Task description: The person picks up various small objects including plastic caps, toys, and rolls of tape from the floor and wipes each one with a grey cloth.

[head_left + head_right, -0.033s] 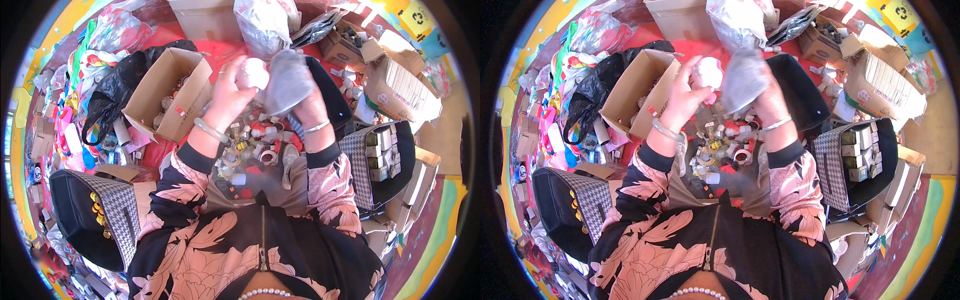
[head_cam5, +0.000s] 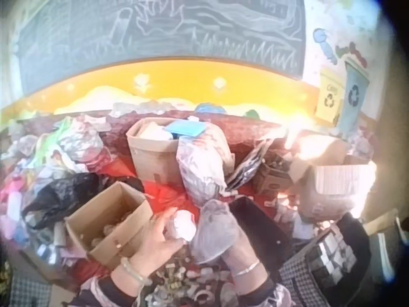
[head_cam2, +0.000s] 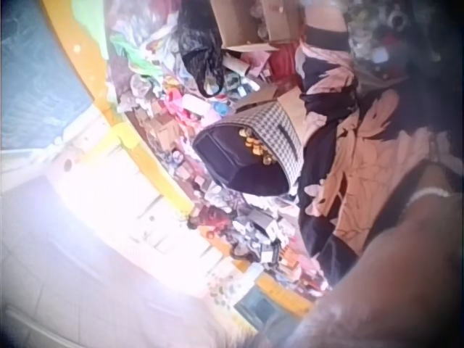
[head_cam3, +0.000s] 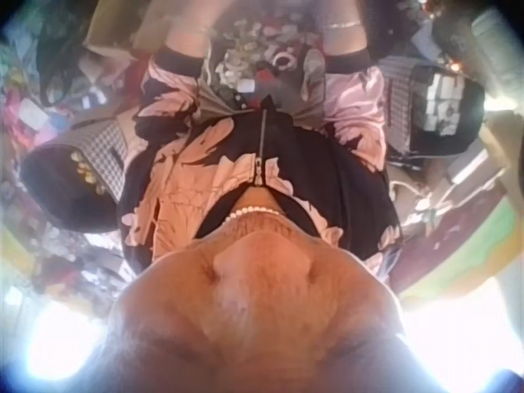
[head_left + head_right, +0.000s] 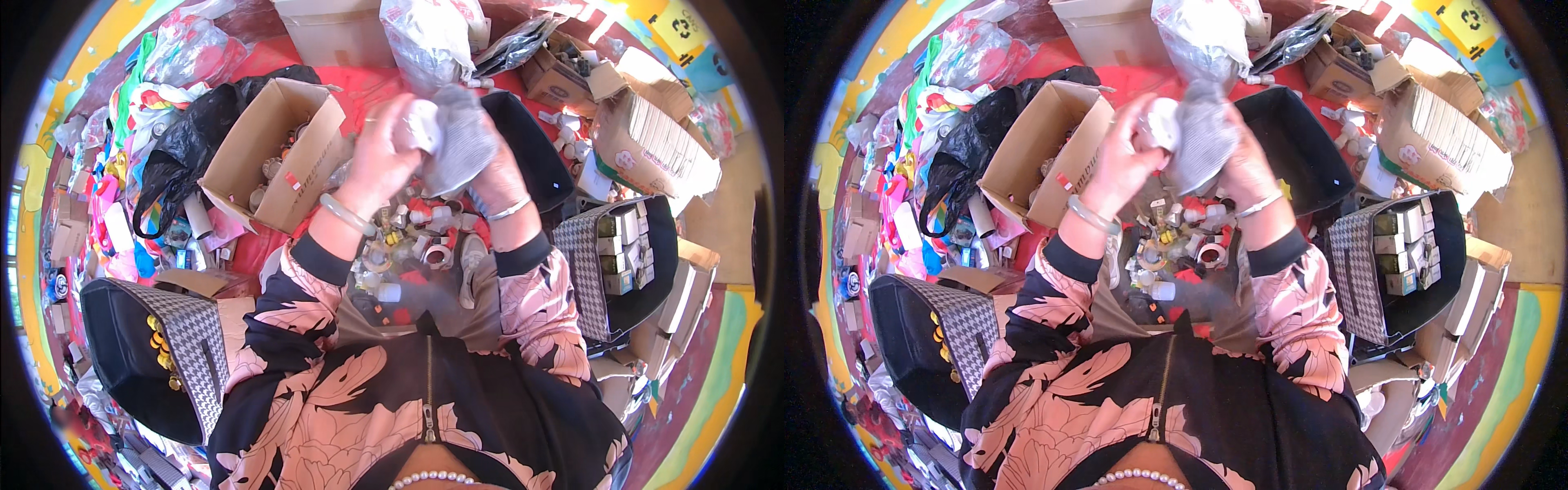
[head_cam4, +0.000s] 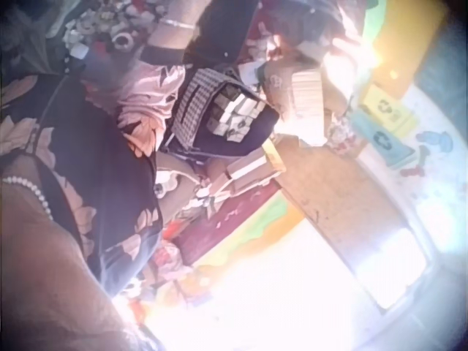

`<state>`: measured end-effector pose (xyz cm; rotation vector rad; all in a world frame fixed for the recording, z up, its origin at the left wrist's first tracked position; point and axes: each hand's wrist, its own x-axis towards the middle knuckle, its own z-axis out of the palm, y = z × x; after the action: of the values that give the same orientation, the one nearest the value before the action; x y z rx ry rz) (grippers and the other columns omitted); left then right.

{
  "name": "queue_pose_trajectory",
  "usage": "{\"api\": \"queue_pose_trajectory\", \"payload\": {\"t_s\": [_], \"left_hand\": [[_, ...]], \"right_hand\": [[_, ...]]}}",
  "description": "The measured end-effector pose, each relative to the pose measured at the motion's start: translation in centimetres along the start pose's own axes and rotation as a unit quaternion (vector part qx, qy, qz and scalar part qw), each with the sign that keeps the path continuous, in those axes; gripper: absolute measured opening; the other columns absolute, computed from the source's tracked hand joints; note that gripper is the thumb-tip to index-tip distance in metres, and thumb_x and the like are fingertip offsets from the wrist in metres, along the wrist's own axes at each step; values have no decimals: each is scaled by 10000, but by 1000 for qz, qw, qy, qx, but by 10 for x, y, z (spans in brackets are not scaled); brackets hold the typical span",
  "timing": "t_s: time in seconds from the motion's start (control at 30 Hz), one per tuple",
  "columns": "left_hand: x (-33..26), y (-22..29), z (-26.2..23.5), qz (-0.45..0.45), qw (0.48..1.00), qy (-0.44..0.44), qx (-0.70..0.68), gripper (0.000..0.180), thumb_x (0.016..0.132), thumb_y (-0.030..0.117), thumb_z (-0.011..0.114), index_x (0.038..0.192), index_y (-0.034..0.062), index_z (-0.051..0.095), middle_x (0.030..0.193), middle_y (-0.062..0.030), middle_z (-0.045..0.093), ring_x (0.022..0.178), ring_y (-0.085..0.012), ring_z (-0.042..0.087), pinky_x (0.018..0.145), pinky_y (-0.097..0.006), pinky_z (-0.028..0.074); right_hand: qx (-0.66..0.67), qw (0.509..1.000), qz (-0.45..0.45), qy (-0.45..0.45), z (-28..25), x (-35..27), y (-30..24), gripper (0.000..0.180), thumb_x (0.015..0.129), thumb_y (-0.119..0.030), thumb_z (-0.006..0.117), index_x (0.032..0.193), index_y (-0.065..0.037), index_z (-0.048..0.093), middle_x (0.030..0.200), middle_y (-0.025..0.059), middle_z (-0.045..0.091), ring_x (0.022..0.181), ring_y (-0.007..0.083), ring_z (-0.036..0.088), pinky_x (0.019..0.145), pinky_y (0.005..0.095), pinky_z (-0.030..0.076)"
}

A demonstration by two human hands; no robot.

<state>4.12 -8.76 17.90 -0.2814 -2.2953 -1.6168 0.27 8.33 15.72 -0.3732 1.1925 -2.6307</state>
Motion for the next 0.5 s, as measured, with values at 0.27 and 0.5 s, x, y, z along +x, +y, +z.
{"api": "queue_pose_trajectory", "payload": {"t_s": [0.27, 0.5], "left_hand": [[-5, 14, 6, 184, 978, -81, 55, 678, 618, -128, 531, 1259, 55, 411, 1230, -180, 434, 1151, -347, 443, 959, -374, 378], [-13, 4, 22, 166, 981, -93, 44, 676, 622, -115, 544, 1259, 41, 381, 1234, -194, 412, 1168, -346, 419, 973, -376, 357]], "right_hand": [[177, 979, 96, 4, 37, -26, -8, 379, 802, -230, 641, 1116, -43, 540, 1038, 84, 611, 926, 195, 602, 807, 331, 506], [13, 984, -37, 175, 30, -25, -2, 261, 795, -49, 598, 1055, -39, 578, 948, 81, 634, 822, 186, 624, 747, 320, 517]]}}
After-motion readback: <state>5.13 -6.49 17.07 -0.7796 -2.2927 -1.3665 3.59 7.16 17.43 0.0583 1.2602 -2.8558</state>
